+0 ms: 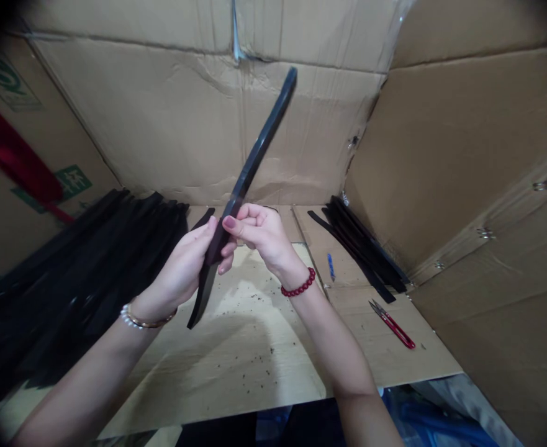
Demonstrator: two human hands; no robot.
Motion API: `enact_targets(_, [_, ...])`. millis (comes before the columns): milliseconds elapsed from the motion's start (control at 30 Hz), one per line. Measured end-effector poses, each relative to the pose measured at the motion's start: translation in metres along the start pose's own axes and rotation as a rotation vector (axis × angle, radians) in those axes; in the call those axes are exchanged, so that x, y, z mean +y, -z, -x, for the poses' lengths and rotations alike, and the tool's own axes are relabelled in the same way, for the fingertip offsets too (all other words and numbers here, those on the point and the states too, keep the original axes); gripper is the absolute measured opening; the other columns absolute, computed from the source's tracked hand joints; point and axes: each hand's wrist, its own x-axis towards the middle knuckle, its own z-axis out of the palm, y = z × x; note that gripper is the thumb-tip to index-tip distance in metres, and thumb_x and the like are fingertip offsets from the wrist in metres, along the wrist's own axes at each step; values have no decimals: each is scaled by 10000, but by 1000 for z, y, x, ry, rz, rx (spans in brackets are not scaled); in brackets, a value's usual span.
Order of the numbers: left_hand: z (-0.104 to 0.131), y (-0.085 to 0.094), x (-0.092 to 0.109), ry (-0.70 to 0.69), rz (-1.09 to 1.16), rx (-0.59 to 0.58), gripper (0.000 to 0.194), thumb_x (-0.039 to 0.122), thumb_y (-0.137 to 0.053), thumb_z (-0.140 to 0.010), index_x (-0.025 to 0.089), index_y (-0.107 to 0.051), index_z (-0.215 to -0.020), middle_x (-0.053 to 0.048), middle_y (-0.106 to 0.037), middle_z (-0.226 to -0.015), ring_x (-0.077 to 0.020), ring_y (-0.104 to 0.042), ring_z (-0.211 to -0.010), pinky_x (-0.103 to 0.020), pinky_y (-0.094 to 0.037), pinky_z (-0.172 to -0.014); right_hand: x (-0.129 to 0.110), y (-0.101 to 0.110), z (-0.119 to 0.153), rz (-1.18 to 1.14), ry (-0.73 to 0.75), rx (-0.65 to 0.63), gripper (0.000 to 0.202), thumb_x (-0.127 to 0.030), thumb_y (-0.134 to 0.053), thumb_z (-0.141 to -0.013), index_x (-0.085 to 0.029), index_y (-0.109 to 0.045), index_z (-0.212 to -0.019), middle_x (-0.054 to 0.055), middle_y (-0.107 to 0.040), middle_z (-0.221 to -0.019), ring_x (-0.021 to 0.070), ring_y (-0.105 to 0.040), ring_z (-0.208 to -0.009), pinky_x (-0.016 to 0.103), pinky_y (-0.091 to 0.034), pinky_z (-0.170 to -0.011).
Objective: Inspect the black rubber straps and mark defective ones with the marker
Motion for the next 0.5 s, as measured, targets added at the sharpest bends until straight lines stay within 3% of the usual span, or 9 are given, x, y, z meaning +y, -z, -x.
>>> enact_targets(100, [-1, 1, -3, -105, -87, 111, 396, 569, -521, -942, 178, -580, -928, 7, -576, -757, -88, -557, -595, -209, -458, -549, -2, 0, 0, 31, 79, 97, 427, -394, -837, -742, -187, -477, -643, -123, -314, -451, 26, -165, -419, 216, -101, -407])
enact_targets(233, [-1, 2, 0, -179, -271, 166, 263, 400, -716, -859, 165, -612, -916, -3, -619, -860, -96, -583, -734, -204, -486, -684, -1, 4, -2, 87, 129, 187, 409, -396, -819, -762, -181, -500, -625, -121, -283, -457, 30, -140, -431, 225, -80, -412])
enact_targets(367, [-2, 2, 4, -184, -240, 152, 194, 341, -661, -906, 151, -645, -945, -30, -683, -865, -105, -607, -711, -219, -509, -702, 4, 7, -6, 105, 142, 177, 386, -418, -801, -777, -175, -539, -632, -118, -271, -458, 34, -133, -434, 231, -79, -414])
enact_targets(500, [-3, 8, 9, -63, -80, 57, 214, 352, -634, -928, 152, -667, -997, -25, -694, -817, -92, -609, -636, -206, -512, -646, 4, 7, -5, 102, 127, 102, 340, -452, -796, -776, -170, -613, -729, -114, -277, -482, 38, -144, -444, 230, -97, -419])
